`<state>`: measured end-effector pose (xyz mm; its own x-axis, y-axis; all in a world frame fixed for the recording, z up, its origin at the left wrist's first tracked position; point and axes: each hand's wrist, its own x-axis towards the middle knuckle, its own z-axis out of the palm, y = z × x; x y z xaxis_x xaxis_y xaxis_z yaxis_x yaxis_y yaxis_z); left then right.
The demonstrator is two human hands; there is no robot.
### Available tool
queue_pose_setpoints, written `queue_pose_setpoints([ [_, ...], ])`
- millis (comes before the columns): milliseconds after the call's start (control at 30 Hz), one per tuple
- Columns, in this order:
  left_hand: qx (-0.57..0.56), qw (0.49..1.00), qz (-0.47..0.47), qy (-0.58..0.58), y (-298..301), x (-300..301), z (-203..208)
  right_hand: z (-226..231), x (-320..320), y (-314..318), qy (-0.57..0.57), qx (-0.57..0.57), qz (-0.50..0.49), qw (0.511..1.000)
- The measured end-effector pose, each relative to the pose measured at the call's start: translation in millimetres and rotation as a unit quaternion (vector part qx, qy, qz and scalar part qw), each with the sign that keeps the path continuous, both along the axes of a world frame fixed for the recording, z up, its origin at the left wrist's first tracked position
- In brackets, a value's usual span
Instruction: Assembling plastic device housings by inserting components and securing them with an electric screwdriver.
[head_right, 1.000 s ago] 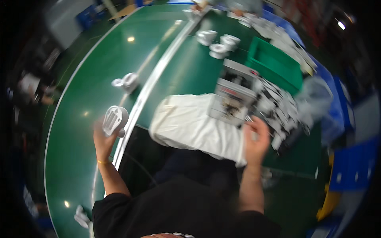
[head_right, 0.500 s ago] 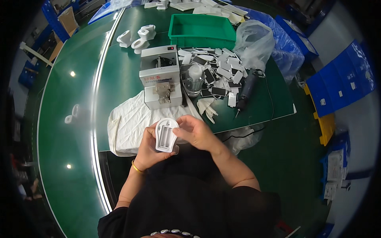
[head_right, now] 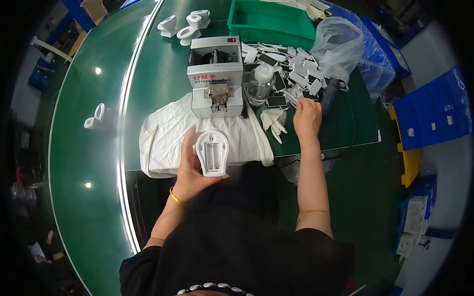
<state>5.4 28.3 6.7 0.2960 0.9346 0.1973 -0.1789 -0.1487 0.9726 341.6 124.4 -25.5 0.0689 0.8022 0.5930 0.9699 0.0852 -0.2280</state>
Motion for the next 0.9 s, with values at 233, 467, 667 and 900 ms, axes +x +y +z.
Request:
queue_pose_setpoints([
  [233,0.051,0.995,0.064,0.052,-2,-9,-2,48,-53,-33,0.471,-0.106,0.131,0.866],
  [467,0.102,0.982,0.093,0.132,1,-10,1,83,-105,-60,0.578,-0.147,0.259,0.76],
  [667,0.126,0.975,0.101,0.152,1,-11,2,90,-139,-77,0.542,-0.146,0.323,0.762],
  [900,0.11,0.978,0.059,0.166,1,-14,2,87,-157,-80,0.431,-0.19,0.371,0.8],
])
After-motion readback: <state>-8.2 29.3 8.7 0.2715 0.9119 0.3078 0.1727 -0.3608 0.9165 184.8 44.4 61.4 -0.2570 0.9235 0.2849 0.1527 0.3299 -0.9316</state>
